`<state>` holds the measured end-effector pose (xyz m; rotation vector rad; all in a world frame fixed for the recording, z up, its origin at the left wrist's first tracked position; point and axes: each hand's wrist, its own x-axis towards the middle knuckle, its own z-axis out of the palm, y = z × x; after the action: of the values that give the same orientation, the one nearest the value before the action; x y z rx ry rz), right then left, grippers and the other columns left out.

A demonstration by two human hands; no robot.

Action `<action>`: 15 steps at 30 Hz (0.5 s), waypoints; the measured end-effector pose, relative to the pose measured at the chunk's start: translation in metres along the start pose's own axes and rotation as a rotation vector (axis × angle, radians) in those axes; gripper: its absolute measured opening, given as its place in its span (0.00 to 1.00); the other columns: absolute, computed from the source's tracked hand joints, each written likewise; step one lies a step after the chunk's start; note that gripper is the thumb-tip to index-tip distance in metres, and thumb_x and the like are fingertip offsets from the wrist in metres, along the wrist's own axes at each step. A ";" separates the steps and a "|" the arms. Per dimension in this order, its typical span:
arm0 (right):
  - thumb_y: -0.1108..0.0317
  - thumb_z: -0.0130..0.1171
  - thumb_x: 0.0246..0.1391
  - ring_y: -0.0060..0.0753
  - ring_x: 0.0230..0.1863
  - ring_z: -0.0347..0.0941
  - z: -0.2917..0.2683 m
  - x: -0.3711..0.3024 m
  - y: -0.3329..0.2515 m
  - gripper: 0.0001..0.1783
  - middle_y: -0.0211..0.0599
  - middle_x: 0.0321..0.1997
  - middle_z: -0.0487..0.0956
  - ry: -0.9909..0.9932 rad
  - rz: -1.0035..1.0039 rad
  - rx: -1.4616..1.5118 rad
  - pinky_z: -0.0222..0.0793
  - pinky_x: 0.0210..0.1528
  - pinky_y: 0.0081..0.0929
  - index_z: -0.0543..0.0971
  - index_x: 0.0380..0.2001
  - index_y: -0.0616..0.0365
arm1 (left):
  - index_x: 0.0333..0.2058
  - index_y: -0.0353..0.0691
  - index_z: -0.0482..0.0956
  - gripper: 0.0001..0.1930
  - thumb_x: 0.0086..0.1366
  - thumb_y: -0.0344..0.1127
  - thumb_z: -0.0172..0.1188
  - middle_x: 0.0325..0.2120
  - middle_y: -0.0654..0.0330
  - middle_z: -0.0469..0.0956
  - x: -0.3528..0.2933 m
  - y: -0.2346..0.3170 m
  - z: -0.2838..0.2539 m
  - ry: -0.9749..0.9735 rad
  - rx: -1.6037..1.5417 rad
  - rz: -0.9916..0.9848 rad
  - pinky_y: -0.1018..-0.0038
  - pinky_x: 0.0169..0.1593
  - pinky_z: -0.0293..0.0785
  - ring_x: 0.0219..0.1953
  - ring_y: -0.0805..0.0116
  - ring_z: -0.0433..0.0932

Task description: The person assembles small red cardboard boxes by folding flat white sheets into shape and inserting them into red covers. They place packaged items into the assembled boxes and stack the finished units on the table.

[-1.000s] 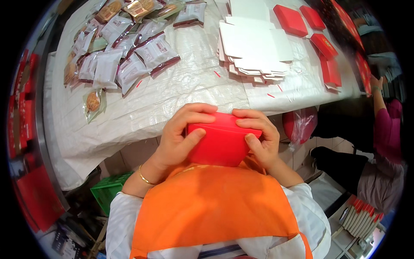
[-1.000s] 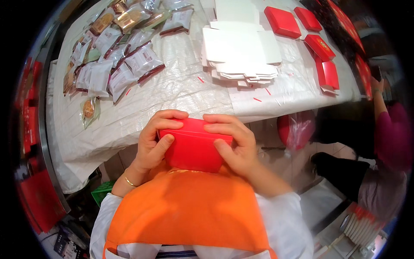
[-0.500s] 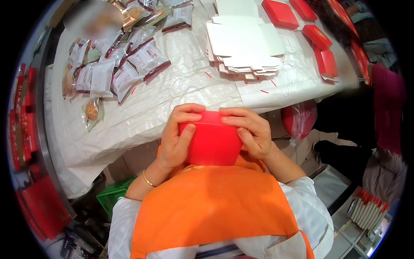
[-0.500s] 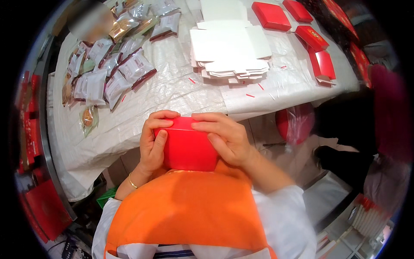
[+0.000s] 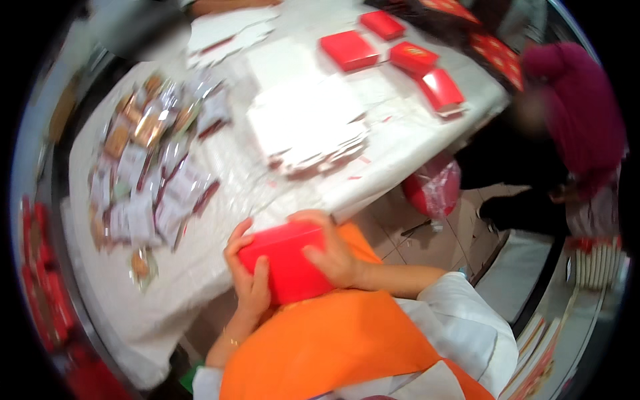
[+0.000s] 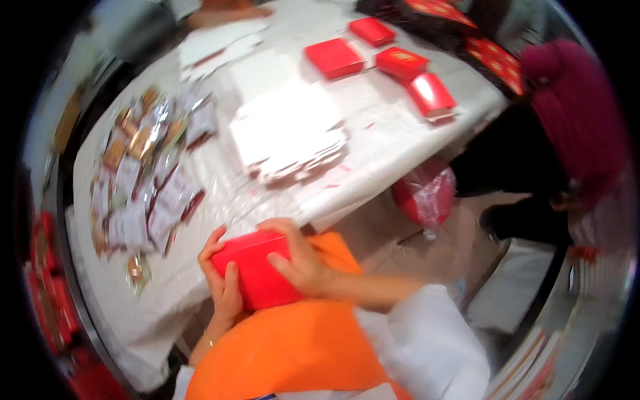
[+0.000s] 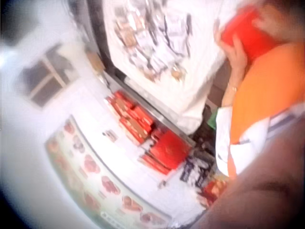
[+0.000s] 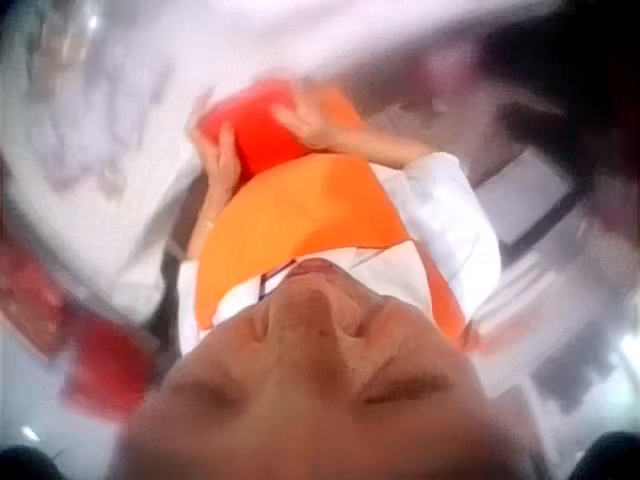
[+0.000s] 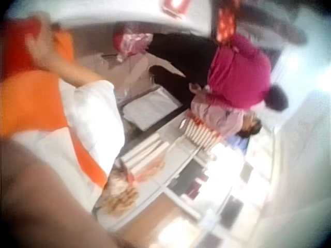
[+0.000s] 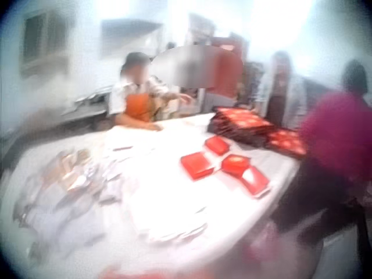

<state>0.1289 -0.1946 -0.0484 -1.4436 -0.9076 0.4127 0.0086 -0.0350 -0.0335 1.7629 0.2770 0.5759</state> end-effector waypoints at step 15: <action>0.75 0.62 0.51 0.48 0.59 0.69 -0.270 0.136 0.059 0.31 0.44 0.57 0.75 0.742 -0.054 -0.941 0.64 0.61 0.39 0.68 0.60 0.58 | 0.64 0.35 0.60 0.26 0.70 0.35 0.53 0.62 0.49 0.63 0.092 -0.070 -0.063 0.339 0.086 -0.302 0.65 0.67 0.57 0.62 0.59 0.64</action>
<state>0.4276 -0.2663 -0.0348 -2.1806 -0.5110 -0.6704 0.0620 0.0799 -0.0678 1.6578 0.7998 0.6478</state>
